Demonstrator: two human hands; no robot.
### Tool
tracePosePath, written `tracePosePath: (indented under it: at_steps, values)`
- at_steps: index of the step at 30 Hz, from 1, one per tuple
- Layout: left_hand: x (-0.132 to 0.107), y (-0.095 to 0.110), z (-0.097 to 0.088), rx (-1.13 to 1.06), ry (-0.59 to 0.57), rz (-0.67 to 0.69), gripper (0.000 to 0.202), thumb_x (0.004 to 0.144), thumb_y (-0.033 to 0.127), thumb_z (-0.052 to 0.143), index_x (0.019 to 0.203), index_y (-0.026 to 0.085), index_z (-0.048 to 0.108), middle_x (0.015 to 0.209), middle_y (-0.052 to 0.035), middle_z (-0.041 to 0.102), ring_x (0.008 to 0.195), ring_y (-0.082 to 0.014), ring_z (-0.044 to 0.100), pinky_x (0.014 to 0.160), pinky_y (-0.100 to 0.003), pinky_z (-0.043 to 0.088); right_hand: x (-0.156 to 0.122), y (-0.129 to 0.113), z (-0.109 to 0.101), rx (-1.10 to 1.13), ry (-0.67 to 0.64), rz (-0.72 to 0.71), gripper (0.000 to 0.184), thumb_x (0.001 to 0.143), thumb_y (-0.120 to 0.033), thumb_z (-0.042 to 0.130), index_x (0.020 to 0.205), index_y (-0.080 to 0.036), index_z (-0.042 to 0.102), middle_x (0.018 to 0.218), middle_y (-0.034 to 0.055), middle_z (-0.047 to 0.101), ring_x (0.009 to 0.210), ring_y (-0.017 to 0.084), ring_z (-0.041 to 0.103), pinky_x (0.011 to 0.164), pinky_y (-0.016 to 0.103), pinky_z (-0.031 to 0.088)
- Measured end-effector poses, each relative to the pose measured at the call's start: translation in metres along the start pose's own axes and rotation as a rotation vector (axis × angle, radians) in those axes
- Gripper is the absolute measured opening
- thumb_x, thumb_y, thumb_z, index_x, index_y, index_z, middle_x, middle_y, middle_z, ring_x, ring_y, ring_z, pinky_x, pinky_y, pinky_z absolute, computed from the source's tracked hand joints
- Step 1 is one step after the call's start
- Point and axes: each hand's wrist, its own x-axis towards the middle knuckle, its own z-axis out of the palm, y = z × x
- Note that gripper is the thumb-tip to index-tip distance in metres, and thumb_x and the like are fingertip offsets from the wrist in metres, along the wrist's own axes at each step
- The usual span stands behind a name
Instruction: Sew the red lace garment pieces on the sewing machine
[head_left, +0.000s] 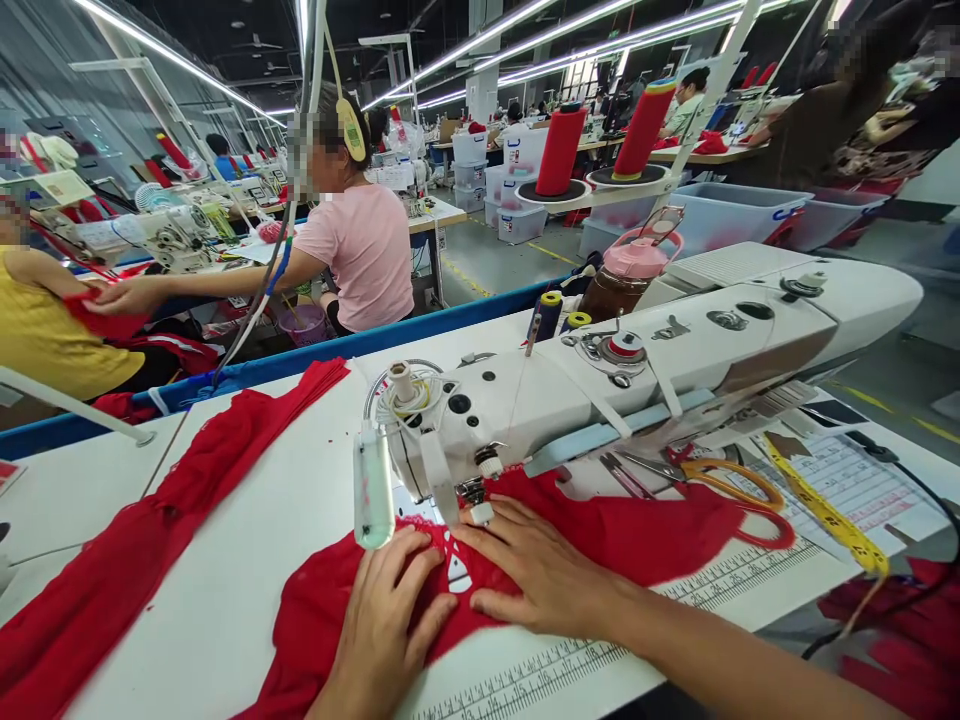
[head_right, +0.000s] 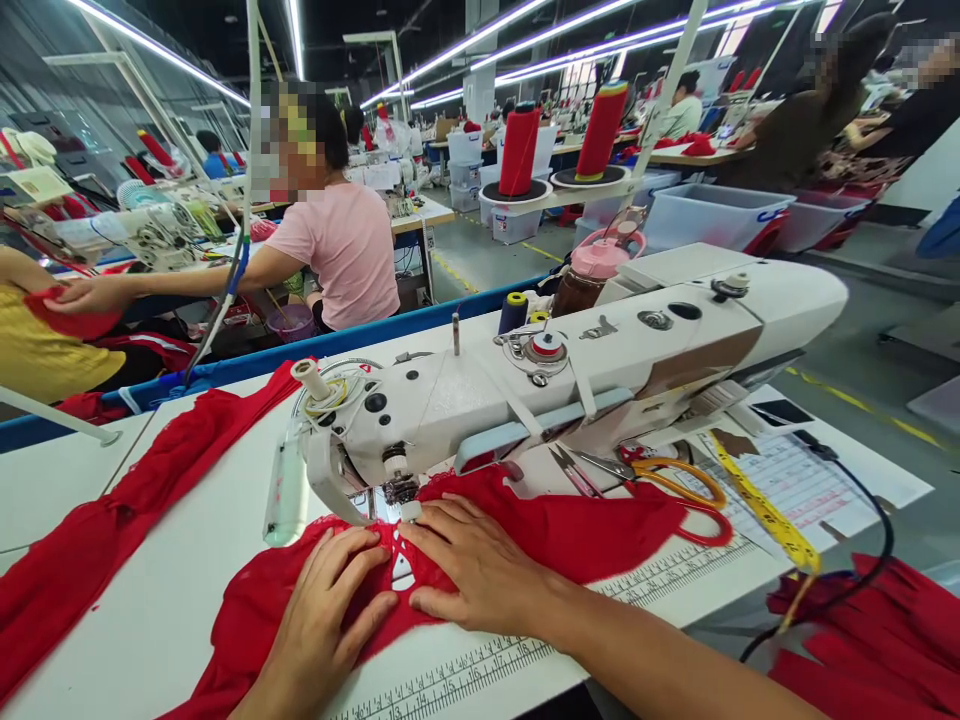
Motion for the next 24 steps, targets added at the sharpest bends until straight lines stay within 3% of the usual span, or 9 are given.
tracePosePath:
  at_steps: [24]
  values:
    - [0.0017,0.0017,-0.0019,-0.023,-0.001,-0.017,0.028,0.093,0.036,0.063,0.118,0.024,0.06,0.124,-0.0112,0.063,0.117,-0.0286,0.06,0.097,-0.048,0.054,0.0014,-0.0016,-0.0016,0.016,0.0,0.002,0.064,0.091,-0.045,0.064,0.147,-0.02,0.047,0.141,0.0101,0.057,0.137,0.028,0.042,0.12,0.046,0.024]
